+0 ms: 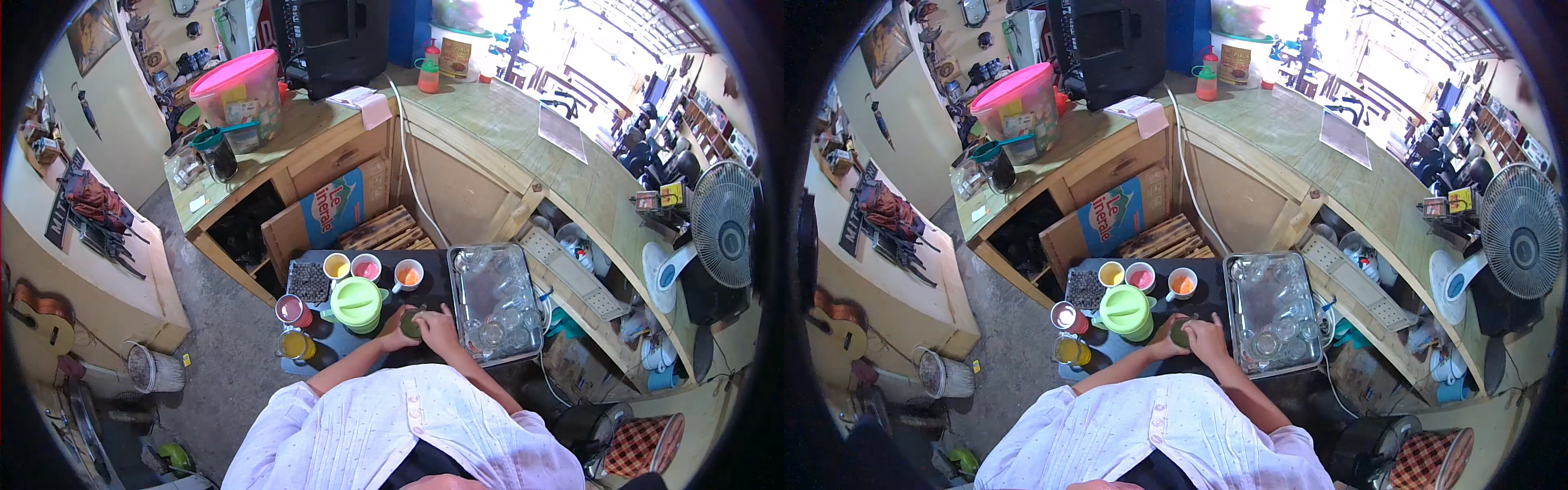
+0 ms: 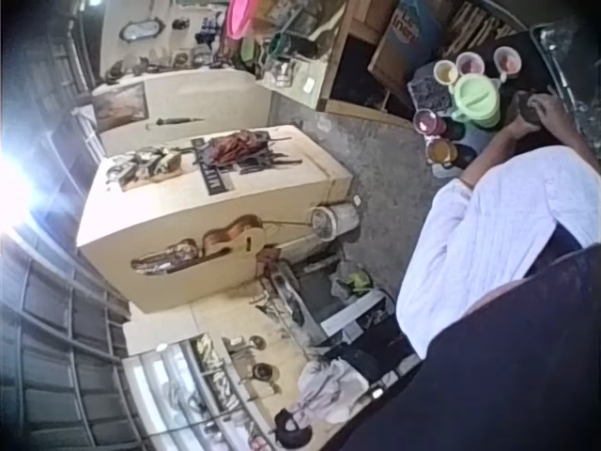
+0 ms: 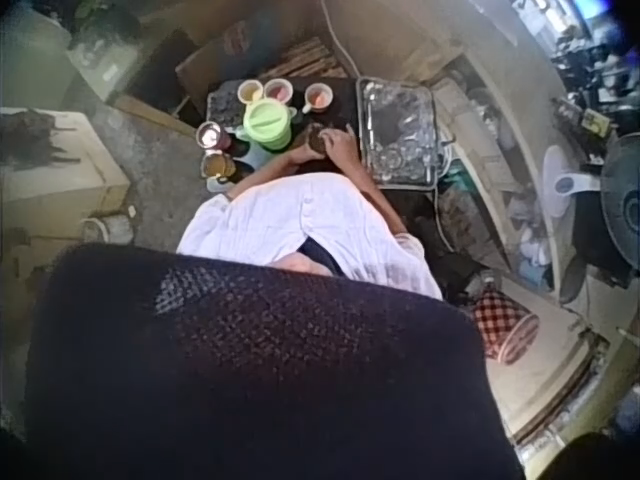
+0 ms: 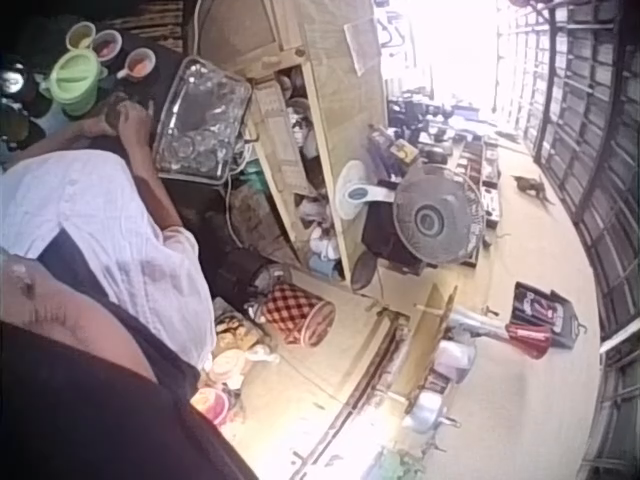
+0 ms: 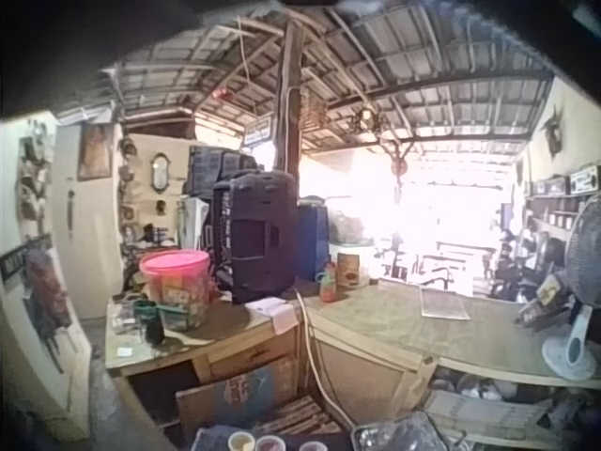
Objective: Preparing a beverage by mixing powders and liquids in a cup.
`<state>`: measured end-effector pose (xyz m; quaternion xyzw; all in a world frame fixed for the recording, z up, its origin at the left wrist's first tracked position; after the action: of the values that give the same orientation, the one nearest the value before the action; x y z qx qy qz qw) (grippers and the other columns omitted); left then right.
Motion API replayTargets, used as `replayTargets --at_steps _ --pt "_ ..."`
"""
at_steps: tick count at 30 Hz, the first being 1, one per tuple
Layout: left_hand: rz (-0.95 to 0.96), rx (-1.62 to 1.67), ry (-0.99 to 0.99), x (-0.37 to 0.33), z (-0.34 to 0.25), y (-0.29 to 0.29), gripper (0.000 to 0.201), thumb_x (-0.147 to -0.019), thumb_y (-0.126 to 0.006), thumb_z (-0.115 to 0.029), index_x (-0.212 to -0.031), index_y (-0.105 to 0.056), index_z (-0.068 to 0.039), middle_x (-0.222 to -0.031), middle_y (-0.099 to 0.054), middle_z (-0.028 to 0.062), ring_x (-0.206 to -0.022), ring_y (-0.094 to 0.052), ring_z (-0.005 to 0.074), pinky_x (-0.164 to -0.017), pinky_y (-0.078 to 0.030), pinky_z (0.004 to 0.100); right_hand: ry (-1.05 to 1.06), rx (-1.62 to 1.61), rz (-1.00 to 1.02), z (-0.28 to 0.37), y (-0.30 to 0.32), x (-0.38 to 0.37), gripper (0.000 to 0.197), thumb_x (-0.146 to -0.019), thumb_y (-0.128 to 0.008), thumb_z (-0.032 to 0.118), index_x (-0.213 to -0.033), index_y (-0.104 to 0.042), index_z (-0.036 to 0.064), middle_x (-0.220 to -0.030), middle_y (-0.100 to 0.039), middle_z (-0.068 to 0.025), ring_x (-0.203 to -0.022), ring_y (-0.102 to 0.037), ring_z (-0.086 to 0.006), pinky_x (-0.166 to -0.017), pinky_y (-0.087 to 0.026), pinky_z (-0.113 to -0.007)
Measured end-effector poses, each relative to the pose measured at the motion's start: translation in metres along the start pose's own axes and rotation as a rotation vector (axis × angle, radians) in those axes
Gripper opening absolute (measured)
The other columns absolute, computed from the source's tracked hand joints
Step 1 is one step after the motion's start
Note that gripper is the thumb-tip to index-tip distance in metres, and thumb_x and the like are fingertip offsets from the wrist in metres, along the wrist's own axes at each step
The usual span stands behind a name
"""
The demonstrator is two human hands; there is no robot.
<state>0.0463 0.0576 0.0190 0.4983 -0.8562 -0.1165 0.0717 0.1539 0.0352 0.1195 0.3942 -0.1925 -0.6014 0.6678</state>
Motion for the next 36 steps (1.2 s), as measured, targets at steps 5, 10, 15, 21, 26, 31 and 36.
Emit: replayTargets --at_steps 5,10,15,21,26,31,36 --pt "-0.058 -0.001 -0.095 0.003 0.001 0.003 0.091 -0.052 -0.09 -0.026 -0.127 -0.041 -0.009 -0.117 -0.057 0.0094 -0.11 -0.058 0.0247 -0.097 -0.046 0.0365 0.061 -0.005 -0.126 0.013 0.012 0.001 0.013 -0.087 -0.059 0.012 -0.091 -0.072 0.0115 -0.09 -0.072 -0.0084 -0.087 -0.068 -0.0266 -0.109 -0.031 -0.056" --pt "-0.03 -0.006 -0.069 0.002 0.002 0.001 0.092 -0.052 -0.091 -0.027 -0.127 -0.041 -0.009 -0.119 -0.056 0.0089 -0.112 -0.057 0.0233 -0.098 -0.045 0.0358 0.046 -0.093 -0.07 0.01 0.009 0.001 0.012 -0.087 -0.062 0.013 -0.088 -0.072 0.0093 -0.09 -0.073 -0.0087 -0.086 -0.069 -0.0286 -0.105 -0.037 -0.057" --pt "-0.017 0.017 -0.029 0.001 0.003 0.0 0.092 -0.052 -0.091 -0.027 -0.128 -0.041 -0.009 -0.119 -0.057 0.0079 -0.113 -0.057 0.022 -0.099 -0.044 0.0357 0.006 -0.117 0.077 -0.011 -0.011 0.005 0.012 -0.087 -0.062 0.015 -0.089 -0.072 0.0104 -0.089 -0.072 -0.0109 -0.086 -0.068 -0.0281 -0.106 -0.036 -0.054" --pt "-0.014 0.066 -0.009 0.003 0.003 0.002 0.09 -0.052 -0.09 -0.025 -0.127 -0.042 -0.009 -0.118 -0.056 0.0077 -0.111 -0.057 0.0227 -0.098 -0.044 0.0351 0.036 -0.033 -0.061 0.005 0.012 0.005 0.012 -0.088 -0.061 0.014 -0.089 -0.072 0.0079 -0.089 -0.072 -0.0103 -0.082 -0.068 -0.03 -0.093 -0.047 -0.049" --pt "0.0 0.012 -0.015 0.003 -0.007 0.004 0.091 -0.053 -0.09 -0.024 -0.127 -0.041 -0.009 -0.118 -0.056 0.0077 -0.112 -0.056 0.0208 -0.099 -0.044 0.0349 -0.056 -0.165 -0.046 0.011 0.036 0.002 0.011 -0.088 -0.063 0.011 -0.09 -0.072 0.006 -0.089 -0.072 -0.0107 -0.082 -0.068 -0.0294 -0.08 -0.053 -0.04" --pt "-0.02 -0.002 -0.003 0.005 -0.004 0.004 0.09 -0.054 -0.089 -0.024 -0.128 -0.041 -0.009 -0.118 -0.054 0.008 -0.114 -0.055 0.0234 -0.1 -0.043 0.0345 0.004 -0.288 -0.12 0.037 0.071 0.003 0.011 -0.087 -0.065 0.007 -0.094 -0.073 0.0041 -0.09 -0.071 -0.0141 -0.084 -0.069 -0.0296 -0.075 -0.054 -0.037" --pt "0.01 0.045 0.007 0.003 -0.001 0.002 0.09 -0.054 -0.089 -0.022 -0.129 -0.04 -0.009 -0.118 -0.054 0.0081 -0.114 -0.055 0.0229 -0.1 -0.043 0.034 0.138 -0.223 -0.115 0.045 0.07 0.002 0.012 -0.085 -0.066 0.007 -0.094 -0.072 0.0026 -0.09 -0.071 -0.0142 -0.082 -0.068 -0.03 -0.075 -0.053 -0.038"
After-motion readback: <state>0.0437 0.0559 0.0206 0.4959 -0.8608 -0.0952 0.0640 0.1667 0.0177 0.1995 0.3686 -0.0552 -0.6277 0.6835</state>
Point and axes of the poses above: each hand's wrist, its own x-axis away from the middle knuckle, its own y-axis out of the back of the hand, z = x × y, the point moved 8 cm from there along -x, towards the middle knuckle
